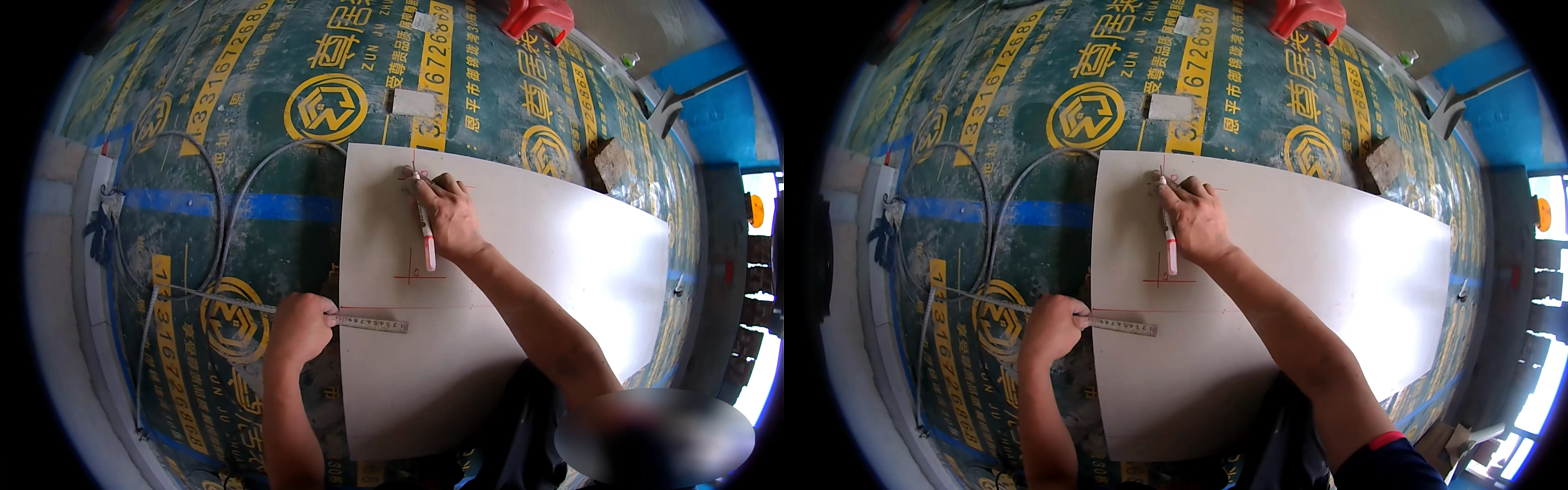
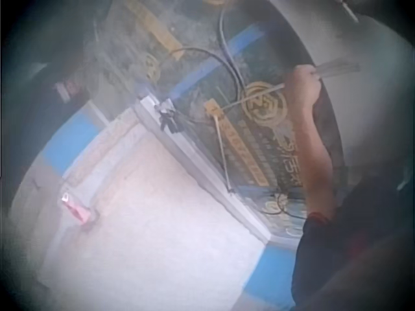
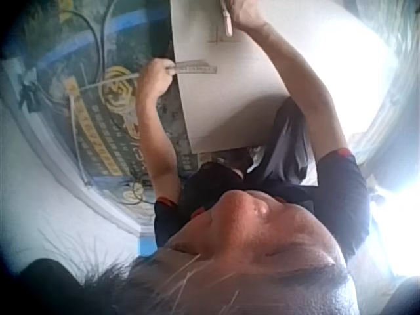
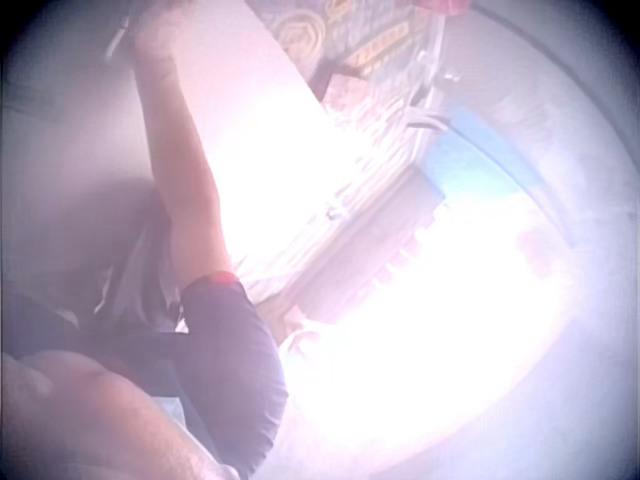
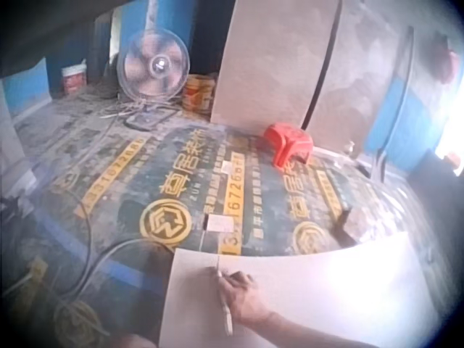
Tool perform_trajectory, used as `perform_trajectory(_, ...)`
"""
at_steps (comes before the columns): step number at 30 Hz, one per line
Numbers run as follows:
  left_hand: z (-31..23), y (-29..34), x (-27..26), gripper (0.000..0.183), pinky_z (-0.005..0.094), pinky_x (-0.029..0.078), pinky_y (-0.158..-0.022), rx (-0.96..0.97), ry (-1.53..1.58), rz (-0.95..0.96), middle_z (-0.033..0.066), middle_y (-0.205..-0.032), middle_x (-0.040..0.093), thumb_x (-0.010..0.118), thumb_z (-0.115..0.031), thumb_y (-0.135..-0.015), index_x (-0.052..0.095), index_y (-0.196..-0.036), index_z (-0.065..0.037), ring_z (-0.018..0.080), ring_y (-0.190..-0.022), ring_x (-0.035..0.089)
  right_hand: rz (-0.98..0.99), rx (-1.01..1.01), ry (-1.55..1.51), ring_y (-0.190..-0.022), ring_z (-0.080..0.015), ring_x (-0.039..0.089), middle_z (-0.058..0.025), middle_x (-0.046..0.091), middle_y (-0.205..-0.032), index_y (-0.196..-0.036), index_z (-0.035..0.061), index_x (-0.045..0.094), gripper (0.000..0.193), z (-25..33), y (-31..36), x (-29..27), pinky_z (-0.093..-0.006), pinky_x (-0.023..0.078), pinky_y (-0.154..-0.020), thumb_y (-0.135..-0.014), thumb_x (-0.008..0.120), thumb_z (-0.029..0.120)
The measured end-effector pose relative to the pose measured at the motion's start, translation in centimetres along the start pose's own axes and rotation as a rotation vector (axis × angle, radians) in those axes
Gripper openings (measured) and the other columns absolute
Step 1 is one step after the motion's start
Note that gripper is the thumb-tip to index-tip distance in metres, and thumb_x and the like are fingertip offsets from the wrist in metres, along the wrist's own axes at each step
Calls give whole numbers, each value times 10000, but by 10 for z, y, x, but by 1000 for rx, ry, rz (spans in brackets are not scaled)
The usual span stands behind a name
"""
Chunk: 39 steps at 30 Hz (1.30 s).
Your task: The person measures a brick wall with a tape measure and marks it with a marker. Then, the person measures and marks a white tile on the floor, and uses an angle grinder to cut the tile along the marked lines.
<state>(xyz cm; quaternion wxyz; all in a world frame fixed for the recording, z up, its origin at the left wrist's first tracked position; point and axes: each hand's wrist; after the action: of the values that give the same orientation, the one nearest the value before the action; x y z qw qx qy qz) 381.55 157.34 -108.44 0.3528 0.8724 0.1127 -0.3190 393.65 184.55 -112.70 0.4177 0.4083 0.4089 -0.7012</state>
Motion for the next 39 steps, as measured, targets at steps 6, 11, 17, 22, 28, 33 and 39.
perform_trajectory(6, -1, 1, -1, 119, 437, 527, -735, 8, -9, -6, 223, -831, 693, 735, -80, -828, 772, -927, -25, 388, -798, 684, 22, 21, -8, -1005, -316, 587, -132, 688, -1196, -1236, 33, 611, 416, 16, -2, 0, -420, 455, -868, -832, 527, 86)
perform_trajectory(11, -4, 5, -3, 120, 434, 553, -770, 6, -26, -51, 198, -833, 715, 705, -69, -836, 784, -922, -40, 385, -815, 699, -5, 75, -14, -994, -327, 591, -141, 672, -1227, -1189, 74, 621, 366, 24, 10, 6, -423, 447, -874, -839, 515, 89)
perform_trajectory(17, -6, 1, 3, 150, 437, 548, -814, -11, -60, 12, 216, -895, 717, 720, -89, -836, 782, -963, -38, 393, -868, 694, 0, 88, 82, -992, -309, 606, -140, 651, -1306, -1172, 94, 605, 326, 25, -2, 8, -411, 443, -873, -863, 503, 106)
perform_trajectory(22, -2, 5, -3, 182, 424, 550, -804, 0, -69, -12, 219, -911, 722, 757, -105, -824, 779, -988, -30, 386, -874, 699, 86, 153, 6, -1014, -336, 608, -138, 659, -1269, -1192, 69, 581, 327, 38, -1, -1, -458, 455, -890, -877, 496, 97)
perform_trajectory(28, 1, 14, -4, 150, 440, 546, -771, 21, -37, -63, 207, -890, 722, 763, -122, -826, 786, -962, -61, 375, -848, 702, -2, 121, -148, -1060, -344, 613, -97, 687, -1200, -1373, 34, 513, 416, 59, 11, -50, -457, 473, -931, -974, 515, 153)
perform_trajectory(33, -38, 54, 26, 92, 450, 544, -798, 247, 0, -237, 178, -889, 721, 721, -83, -823, 775, -895, -65, 370, -868, 700, 235, 42, -274, -1114, -326, 657, -130, 653, -1295, -1449, 20, 461, 583, 92, 125, -151, -424, 507, -984, -948, 655, 248)
perform_trajectory(39, -128, 76, 102, 182, 455, 557, -711, 513, 92, -101, 144, -793, 712, 661, -224, -918, 738, -842, -77, 352, -753, 703, 610, -95, -43, -1051, -356, 702, -173, 673, -1277, -1249, 22, 619, 455, 82, 177, -200, -430, 553, -947, -895, 767, 267)
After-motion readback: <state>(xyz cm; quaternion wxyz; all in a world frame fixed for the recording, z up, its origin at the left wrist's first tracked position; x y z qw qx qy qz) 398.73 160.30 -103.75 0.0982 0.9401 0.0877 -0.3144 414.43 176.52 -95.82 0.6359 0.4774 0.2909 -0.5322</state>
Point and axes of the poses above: each hand's wrist, its own y-axis away from the middle knuckle, its own x-axis out of the palm, z = x × y
